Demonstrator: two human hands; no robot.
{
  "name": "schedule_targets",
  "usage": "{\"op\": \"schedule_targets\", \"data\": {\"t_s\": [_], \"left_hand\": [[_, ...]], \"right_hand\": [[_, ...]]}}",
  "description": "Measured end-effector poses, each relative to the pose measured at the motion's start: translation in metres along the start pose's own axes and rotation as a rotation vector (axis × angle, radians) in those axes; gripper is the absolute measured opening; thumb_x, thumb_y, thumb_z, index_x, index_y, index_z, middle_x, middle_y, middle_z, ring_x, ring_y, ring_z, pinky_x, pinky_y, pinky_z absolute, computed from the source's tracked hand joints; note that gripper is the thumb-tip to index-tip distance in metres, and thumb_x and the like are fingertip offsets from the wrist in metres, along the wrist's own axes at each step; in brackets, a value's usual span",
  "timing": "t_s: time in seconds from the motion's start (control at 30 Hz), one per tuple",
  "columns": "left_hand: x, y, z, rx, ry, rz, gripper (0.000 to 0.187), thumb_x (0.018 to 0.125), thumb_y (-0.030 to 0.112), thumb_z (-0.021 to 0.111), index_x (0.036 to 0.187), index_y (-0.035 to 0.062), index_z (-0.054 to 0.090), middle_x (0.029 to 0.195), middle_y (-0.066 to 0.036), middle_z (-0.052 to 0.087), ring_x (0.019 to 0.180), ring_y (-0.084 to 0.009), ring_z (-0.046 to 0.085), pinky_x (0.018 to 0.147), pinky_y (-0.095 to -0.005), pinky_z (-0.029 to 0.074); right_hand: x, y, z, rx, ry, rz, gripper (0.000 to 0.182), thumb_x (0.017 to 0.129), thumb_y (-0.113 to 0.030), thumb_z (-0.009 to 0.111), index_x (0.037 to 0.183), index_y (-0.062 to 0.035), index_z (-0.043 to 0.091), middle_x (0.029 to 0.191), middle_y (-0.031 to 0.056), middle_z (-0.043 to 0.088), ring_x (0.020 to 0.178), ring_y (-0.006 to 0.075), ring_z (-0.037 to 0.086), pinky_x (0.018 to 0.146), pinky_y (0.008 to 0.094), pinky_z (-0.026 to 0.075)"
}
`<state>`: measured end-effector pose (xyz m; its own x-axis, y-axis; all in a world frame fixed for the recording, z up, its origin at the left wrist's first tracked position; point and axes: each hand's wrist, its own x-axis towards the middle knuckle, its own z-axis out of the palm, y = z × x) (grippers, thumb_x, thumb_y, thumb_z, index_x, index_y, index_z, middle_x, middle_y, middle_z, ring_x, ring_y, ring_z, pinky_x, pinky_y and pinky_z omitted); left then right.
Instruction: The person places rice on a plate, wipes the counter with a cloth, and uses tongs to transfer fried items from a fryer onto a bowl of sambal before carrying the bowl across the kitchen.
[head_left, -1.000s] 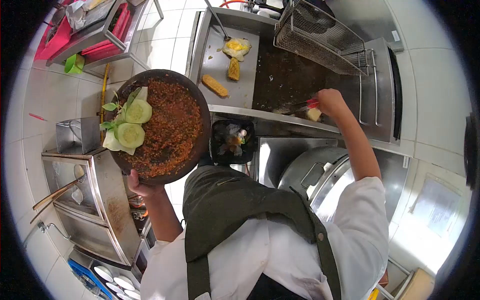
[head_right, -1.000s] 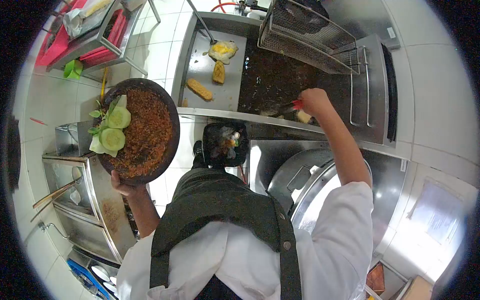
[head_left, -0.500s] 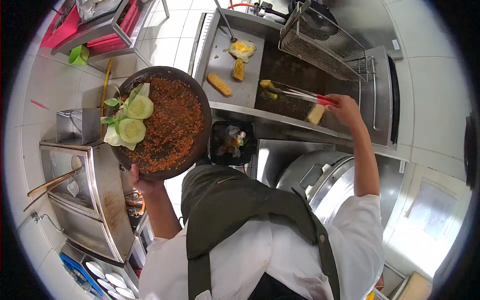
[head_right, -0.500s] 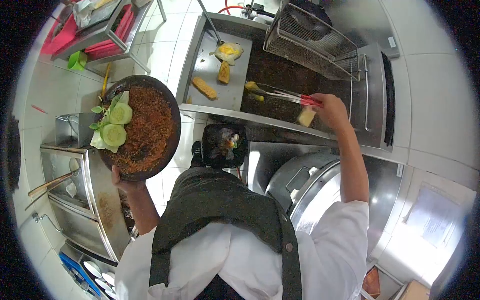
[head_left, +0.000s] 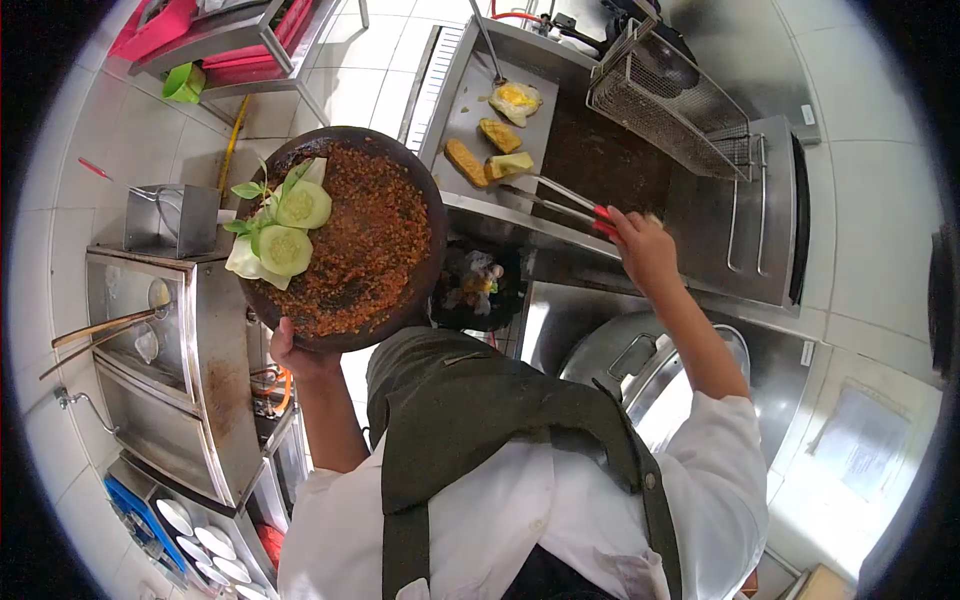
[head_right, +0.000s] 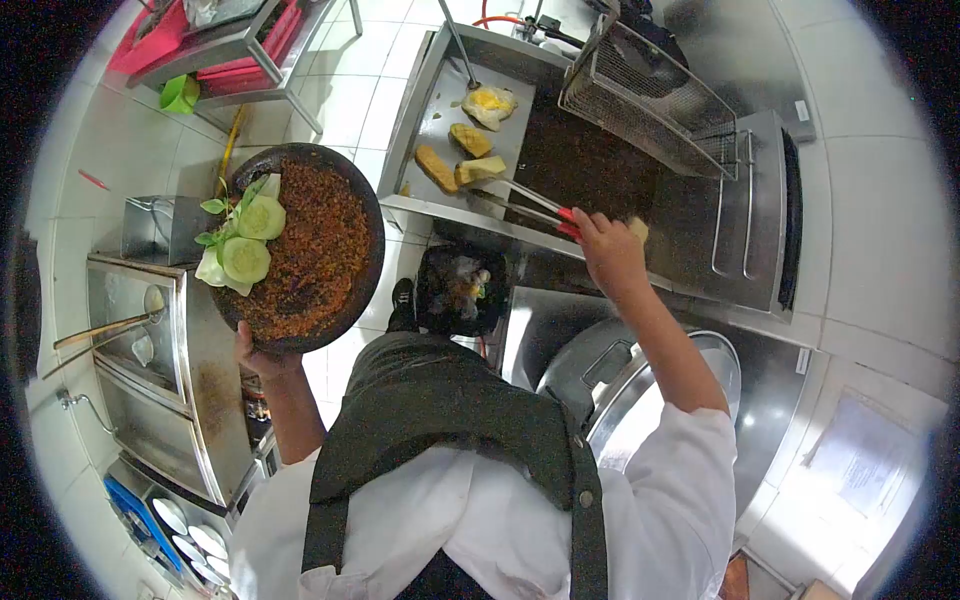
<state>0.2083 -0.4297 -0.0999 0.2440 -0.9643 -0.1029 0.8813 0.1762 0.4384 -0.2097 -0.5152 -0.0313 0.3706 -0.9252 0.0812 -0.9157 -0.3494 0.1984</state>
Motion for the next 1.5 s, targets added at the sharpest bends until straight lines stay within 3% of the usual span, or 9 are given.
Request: {"op": "schedule_targets", "data": {"t_s": [0.27, 0.37, 0.47, 0.57, 0.87, 1.0, 1.17, 1.37, 1.5], "left_hand": [[-0.007, 0.005, -0.007, 0.036, 0.071, 0.010, 0.064, 0.067, 0.025, 0.055, 0.121, 0.0004, 0.030, 0.115, -0.016, 0.044, 0.102, -0.0319, 0.046, 0.086, -0.0443, 0.039], [-0.003, 0.003, -0.012, 0.016, 0.019, 0.000, 0.065, 0.067, 0.025, 0.055, 0.121, 0.0006, 0.030, 0.115, -0.016, 0.044, 0.101, -0.0318, 0.046, 0.085, -0.0439, 0.039], [-0.005, 0.003, 0.001, 0.026, -0.011, -0.007, 0.065, 0.067, 0.025, 0.056, 0.121, 0.0004, 0.031, 0.114, -0.016, 0.044, 0.101, -0.0316, 0.047, 0.085, -0.0435, 0.040], [-0.009, 0.002, -0.005, 0.056, -0.015, 0.005, 0.065, 0.066, 0.025, 0.057, 0.121, 0.0002, 0.031, 0.114, -0.015, 0.045, 0.100, -0.0315, 0.047, 0.085, -0.0430, 0.040], [-0.015, 0.005, -0.016, 0.081, 0.004, 0.075, 0.066, 0.065, 0.023, 0.057, 0.121, 0.0007, 0.032, 0.113, -0.015, 0.046, 0.101, -0.0306, 0.047, 0.086, -0.0420, 0.039], [-0.016, 0.008, -0.023, 0.025, 0.046, 0.010, 0.064, 0.067, 0.026, 0.055, 0.121, 0.0008, 0.031, 0.115, -0.015, 0.044, 0.102, -0.0311, 0.046, 0.086, -0.0437, 0.039], [-0.005, 0.004, -0.027, 0.045, 0.047, 0.007, 0.061, 0.069, 0.028, 0.051, 0.122, 0.0015, 0.032, 0.117, -0.016, 0.043, 0.103, -0.0323, 0.045, 0.085, -0.0465, 0.039], [0.005, -0.003, -0.017, 0.009, -0.051, -0.067, 0.061, 0.071, 0.030, 0.050, 0.122, 0.0032, 0.032, 0.119, -0.017, 0.041, 0.105, -0.0334, 0.043, 0.085, -0.0479, 0.039], [0.007, -0.008, -0.016, 0.011, -0.127, -0.085, 0.060, 0.071, 0.029, 0.050, 0.122, 0.0027, 0.032, 0.119, -0.016, 0.041, 0.105, -0.0327, 0.044, 0.085, -0.0473, 0.039]], "right_hand": [[0.009, 0.019, -0.046, -0.005, -0.106, 0.077, 0.043, 0.066, -0.016, 0.062, 0.108, -0.0146, 0.049, 0.085, 0.0068, 0.053, 0.071, 0.0259, 0.056, 0.060, 0.0359, 0.046], [0.039, 0.032, -0.047, -0.014, -0.096, -0.044, 0.041, 0.066, -0.017, 0.062, 0.106, -0.0145, 0.050, 0.087, 0.0072, 0.054, 0.074, 0.0269, 0.056, 0.062, 0.0368, 0.046], [0.077, 0.035, -0.047, -0.005, -0.214, -0.133, 0.036, 0.068, -0.018, 0.061, 0.103, -0.0134, 0.053, 0.088, 0.0078, 0.056, 0.076, 0.0274, 0.057, 0.065, 0.0373, 0.046], [0.101, 0.042, -0.033, -0.022, -0.153, -0.195, 0.033, 0.066, -0.015, 0.061, 0.099, -0.0115, 0.055, 0.087, 0.0078, 0.058, 0.075, 0.0282, 0.056, 0.064, 0.0368, 0.045], [0.092, 0.050, -0.040, -0.018, -0.151, -0.146, 0.025, 0.069, -0.020, 0.059, 0.093, -0.0146, 0.060, 0.080, 0.0083, 0.061, 0.074, 0.0276, 0.058, 0.065, 0.0375, 0.045], [0.056, 0.069, -0.053, -0.003, -0.236, 0.089, 0.026, 0.069, -0.024, 0.061, 0.093, -0.0155, 0.061, 0.082, 0.0092, 0.061, 0.075, 0.0276, 0.058, 0.065, 0.0383, 0.046], [0.023, 0.108, -0.021, -0.102, -0.373, 0.364, 0.029, 0.068, -0.028, 0.062, 0.094, -0.0158, 0.061, 0.082, 0.0106, 0.061, 0.077, 0.0288, 0.058, 0.067, 0.0389, 0.046], [0.003, 0.138, 0.028, -0.014, -0.300, 0.528, 0.028, 0.067, -0.029, 0.064, 0.089, -0.0119, 0.062, 0.082, 0.0122, 0.060, 0.078, 0.0294, 0.058, 0.068, 0.0386, 0.045], [-0.020, 0.138, 0.001, 0.015, -0.286, 0.676, 0.029, 0.066, -0.028, 0.065, 0.088, -0.0098, 0.062, 0.082, 0.0135, 0.060, 0.079, 0.0300, 0.058, 0.069, 0.0385, 0.045]]}}
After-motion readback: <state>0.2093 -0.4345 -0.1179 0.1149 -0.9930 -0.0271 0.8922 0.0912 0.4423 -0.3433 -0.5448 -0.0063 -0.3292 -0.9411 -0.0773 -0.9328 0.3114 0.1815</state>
